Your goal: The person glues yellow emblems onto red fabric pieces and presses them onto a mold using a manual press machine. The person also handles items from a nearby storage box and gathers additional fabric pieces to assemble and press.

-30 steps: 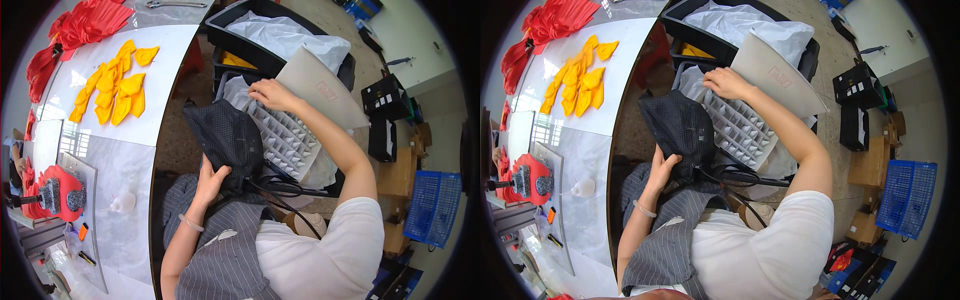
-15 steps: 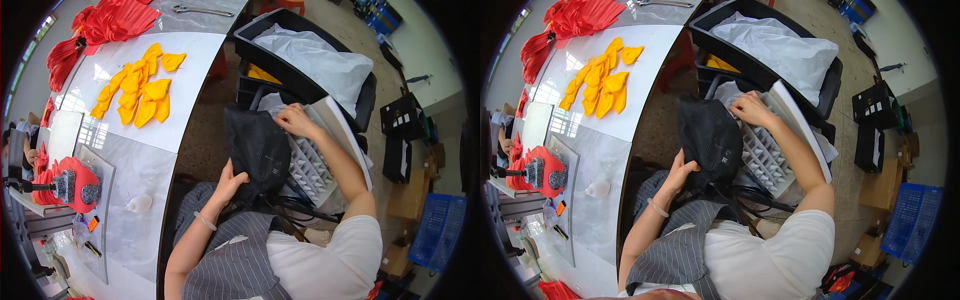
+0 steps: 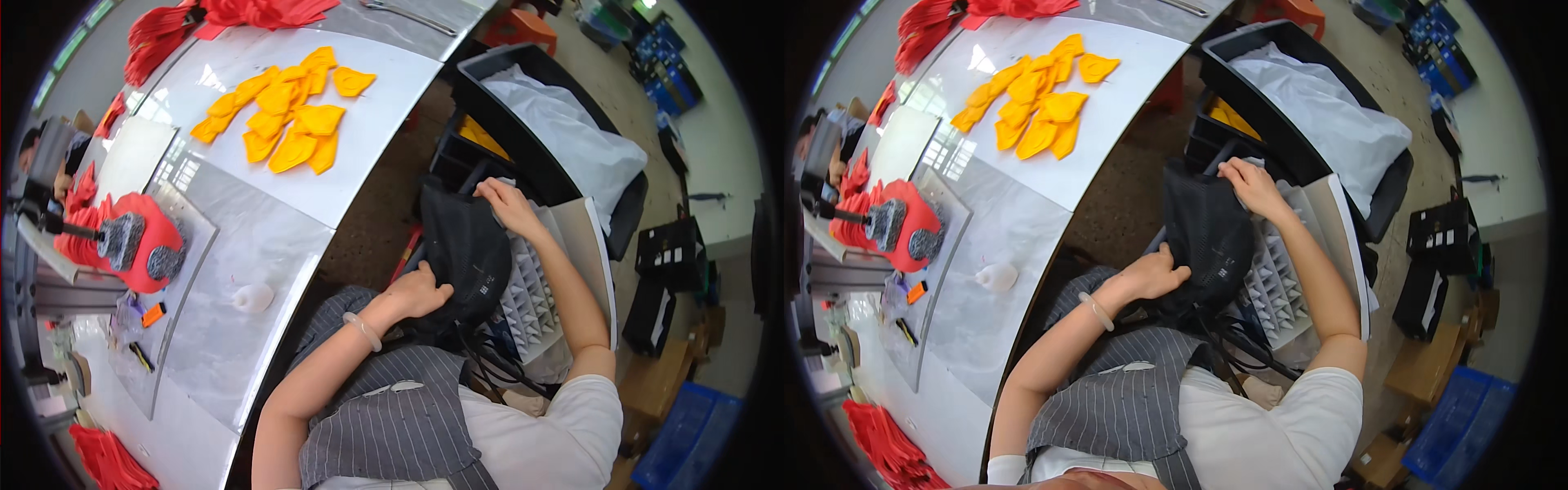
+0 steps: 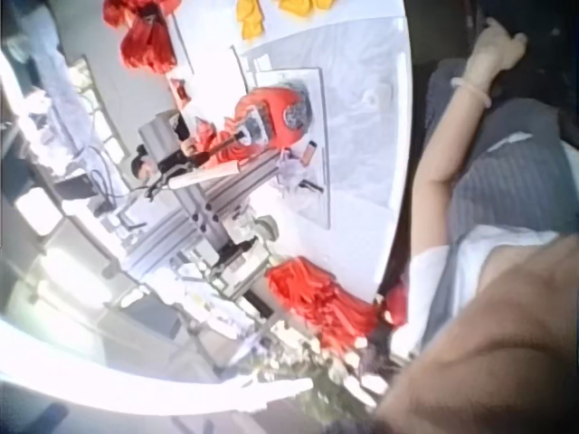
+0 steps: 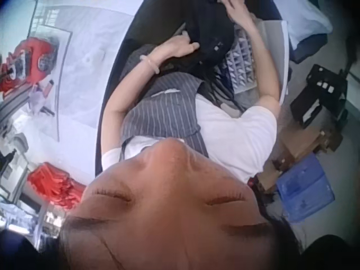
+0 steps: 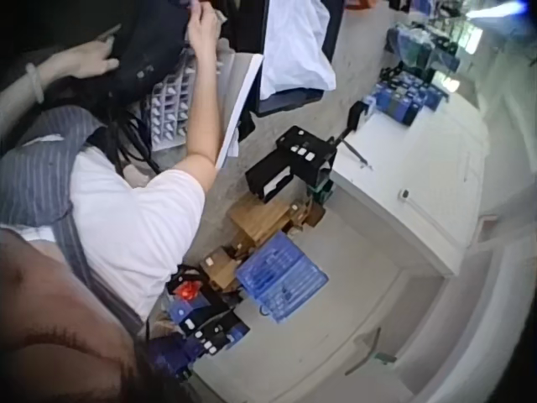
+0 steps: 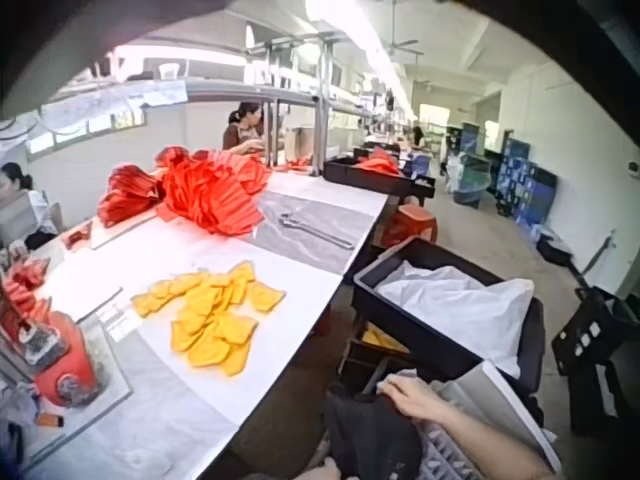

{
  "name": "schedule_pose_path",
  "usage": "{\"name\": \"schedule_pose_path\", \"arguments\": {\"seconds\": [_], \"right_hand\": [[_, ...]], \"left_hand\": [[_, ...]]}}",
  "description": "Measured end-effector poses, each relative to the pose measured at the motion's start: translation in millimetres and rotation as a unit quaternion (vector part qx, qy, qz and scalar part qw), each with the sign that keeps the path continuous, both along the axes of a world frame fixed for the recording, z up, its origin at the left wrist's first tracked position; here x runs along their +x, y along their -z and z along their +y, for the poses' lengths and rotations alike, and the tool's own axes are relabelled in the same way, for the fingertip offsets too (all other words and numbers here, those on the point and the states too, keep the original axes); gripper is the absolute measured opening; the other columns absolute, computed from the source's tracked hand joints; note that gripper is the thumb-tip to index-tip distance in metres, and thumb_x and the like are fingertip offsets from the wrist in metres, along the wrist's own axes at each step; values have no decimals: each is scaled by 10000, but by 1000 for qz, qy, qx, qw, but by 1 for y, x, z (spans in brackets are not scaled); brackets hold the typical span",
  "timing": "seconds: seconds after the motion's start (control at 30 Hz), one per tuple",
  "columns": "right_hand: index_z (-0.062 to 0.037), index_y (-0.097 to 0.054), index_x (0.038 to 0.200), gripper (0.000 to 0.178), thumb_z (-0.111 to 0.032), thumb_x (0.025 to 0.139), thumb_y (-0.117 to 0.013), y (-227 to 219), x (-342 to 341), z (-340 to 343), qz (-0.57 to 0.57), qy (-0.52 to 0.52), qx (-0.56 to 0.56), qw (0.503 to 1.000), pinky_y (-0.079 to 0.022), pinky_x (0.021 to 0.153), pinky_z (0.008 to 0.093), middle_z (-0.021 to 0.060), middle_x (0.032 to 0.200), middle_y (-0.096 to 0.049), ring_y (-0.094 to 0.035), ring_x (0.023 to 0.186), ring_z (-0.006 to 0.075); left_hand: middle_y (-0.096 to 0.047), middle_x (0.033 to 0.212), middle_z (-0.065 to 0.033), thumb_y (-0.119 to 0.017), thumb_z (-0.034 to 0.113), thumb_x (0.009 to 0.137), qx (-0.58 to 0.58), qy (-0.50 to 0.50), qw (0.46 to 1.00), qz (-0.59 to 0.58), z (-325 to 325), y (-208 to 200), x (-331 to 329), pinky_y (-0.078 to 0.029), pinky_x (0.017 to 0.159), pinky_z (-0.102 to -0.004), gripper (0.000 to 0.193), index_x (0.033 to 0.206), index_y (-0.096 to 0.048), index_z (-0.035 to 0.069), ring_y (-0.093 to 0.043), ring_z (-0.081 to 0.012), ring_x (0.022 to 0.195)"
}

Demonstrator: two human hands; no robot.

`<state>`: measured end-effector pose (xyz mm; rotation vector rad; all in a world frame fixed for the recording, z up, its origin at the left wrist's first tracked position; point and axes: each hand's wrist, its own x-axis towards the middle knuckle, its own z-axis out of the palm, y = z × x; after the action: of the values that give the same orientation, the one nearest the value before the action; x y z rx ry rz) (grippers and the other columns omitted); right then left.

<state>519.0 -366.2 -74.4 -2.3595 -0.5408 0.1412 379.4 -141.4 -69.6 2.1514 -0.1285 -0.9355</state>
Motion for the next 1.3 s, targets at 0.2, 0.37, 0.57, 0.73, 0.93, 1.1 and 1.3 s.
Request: {"name": "schedule_pose_path", "arguments": {"seconds": [0.2, 0.37, 0.57, 0.73, 0.93, 1.1, 1.3], "right_hand": [[-2, -502, 1030, 436, -411, 915, -601, 16, 22, 19, -36, 144, -174, 974, -512, 643, 302, 110, 844, -662, -661, 726, 167], [0, -453, 1059, 541, -426, 839, -704, 62, 34, 47, 174, 161, 37, 971, -509, 599, 282, 116, 822, -651, -664, 735, 154], [9, -440, 1058, 584, -405, 797, -758, 49, 28, 98, 19, 72, -69, 995, -508, 584, 284, 124, 805, -650, -666, 735, 160], [-10, -529, 983, 530, -459, 785, -729, -7, 2, 139, -29, 3, -307, 951, -515, 750, 392, 164, 848, -691, -675, 825, 335], [-10, -566, 959, 252, -189, 834, -693, -110, -88, 197, -11, -172, -247, 954, -472, 521, 330, 113, 620, -628, -629, 531, 207], [-2, -554, 1108, 297, 1, 825, -642, -172, -201, 237, 206, -358, -99, 905, -458, 506, 237, 36, 540, -553, -590, 502, 105], [11, -552, 1137, 308, -37, 849, -649, -174, -269, 252, 333, -506, -41, 795, -495, 628, 228, 81, 741, -653, -631, 711, 123]], "left_hand": [[-635, 890, -327, -463, 419, 904, 1, -41, 980, -193, 14, 15, -58, -505, 803, -447, 707, 1176, -428, -233, -631, -434, 874], [-652, 792, -258, -461, 430, 927, 26, -86, 935, -344, 21, 32, -93, -523, 701, -410, 621, 1076, -539, -168, -654, -372, 763], [-664, 865, -243, -447, 433, 940, 29, -30, 968, -249, 28, 35, -110, -499, 786, -441, 597, 1059, -582, -136, -643, -376, 871], [-697, 881, -152, -452, 419, 950, 53, 132, 948, -284, 33, 64, -120, -481, 806, -441, 468, 996, -696, 23, -650, -312, 933], [-697, 987, -132, -506, 346, 926, 40, 190, 959, -208, 62, 0, -167, -473, 848, -441, 360, 972, -718, 59, -635, -327, 972], [-643, 1133, -196, -540, 304, 946, -319, -50, 927, -192, 160, -67, -262, -469, 925, -391, 431, 1251, -551, -1, -610, -313, 1080], [-611, 1214, -145, -517, 210, 979, -424, -335, 811, -226, 202, -133, -430, -438, 974, -324, 433, 1349, -437, -1, -570, -215, 1147]]}}
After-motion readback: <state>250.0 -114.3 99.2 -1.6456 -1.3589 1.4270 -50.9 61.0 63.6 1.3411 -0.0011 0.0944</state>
